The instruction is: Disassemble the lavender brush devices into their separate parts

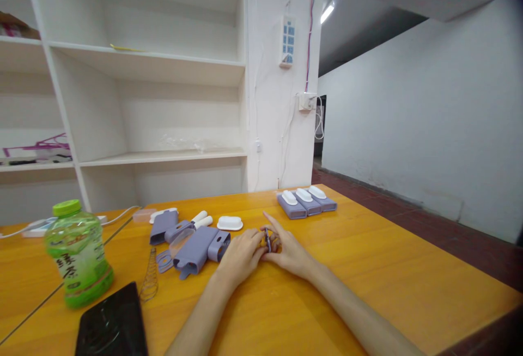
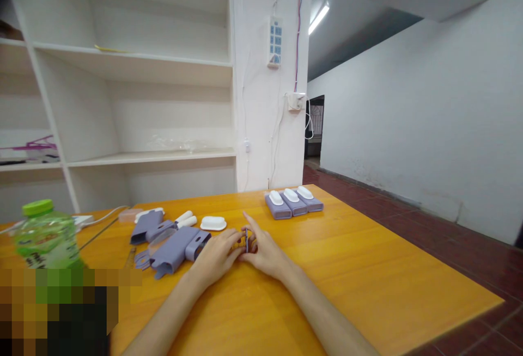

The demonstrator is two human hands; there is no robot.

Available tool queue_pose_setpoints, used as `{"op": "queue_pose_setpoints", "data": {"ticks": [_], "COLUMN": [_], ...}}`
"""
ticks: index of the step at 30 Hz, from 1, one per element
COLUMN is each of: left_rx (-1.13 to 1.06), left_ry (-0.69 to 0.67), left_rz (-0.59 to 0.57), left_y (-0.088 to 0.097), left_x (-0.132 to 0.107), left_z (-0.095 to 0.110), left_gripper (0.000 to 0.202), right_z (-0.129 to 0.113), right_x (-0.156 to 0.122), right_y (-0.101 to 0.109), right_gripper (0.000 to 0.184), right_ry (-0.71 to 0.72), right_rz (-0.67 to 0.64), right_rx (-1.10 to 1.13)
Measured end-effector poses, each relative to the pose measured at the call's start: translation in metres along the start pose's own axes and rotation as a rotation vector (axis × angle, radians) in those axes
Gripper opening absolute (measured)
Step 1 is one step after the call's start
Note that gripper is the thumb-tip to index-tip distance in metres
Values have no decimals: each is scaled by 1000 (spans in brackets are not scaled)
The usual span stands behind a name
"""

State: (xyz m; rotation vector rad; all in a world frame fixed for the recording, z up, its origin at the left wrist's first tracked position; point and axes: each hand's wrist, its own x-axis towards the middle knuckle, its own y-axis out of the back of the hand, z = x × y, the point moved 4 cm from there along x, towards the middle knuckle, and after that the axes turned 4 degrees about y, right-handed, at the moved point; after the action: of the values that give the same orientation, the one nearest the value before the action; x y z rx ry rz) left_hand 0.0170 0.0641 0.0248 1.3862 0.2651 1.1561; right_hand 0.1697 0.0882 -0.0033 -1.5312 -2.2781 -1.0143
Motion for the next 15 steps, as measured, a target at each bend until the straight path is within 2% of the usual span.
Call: {"op": "queue_pose_setpoints", "data": {"ticks": [3,10,15], "left_rx": [-6,-17,5], "left_ry": [33,111,201], "left_rz": [31,102,147], "left_y": [0,4,2], "left_x": [-1,0,2], "left_z": [0,-2,-7], "left_gripper": [25,19,19], "right_z": [-4,-27,-31], "right_x": [0,1,1], "right_y": [1,1,-1], "right_gripper": [102,83,70], "right_ry": [54,352,445], "right_rz": [3,-91,-130], "right_rx": [-129,-582,-888]}}
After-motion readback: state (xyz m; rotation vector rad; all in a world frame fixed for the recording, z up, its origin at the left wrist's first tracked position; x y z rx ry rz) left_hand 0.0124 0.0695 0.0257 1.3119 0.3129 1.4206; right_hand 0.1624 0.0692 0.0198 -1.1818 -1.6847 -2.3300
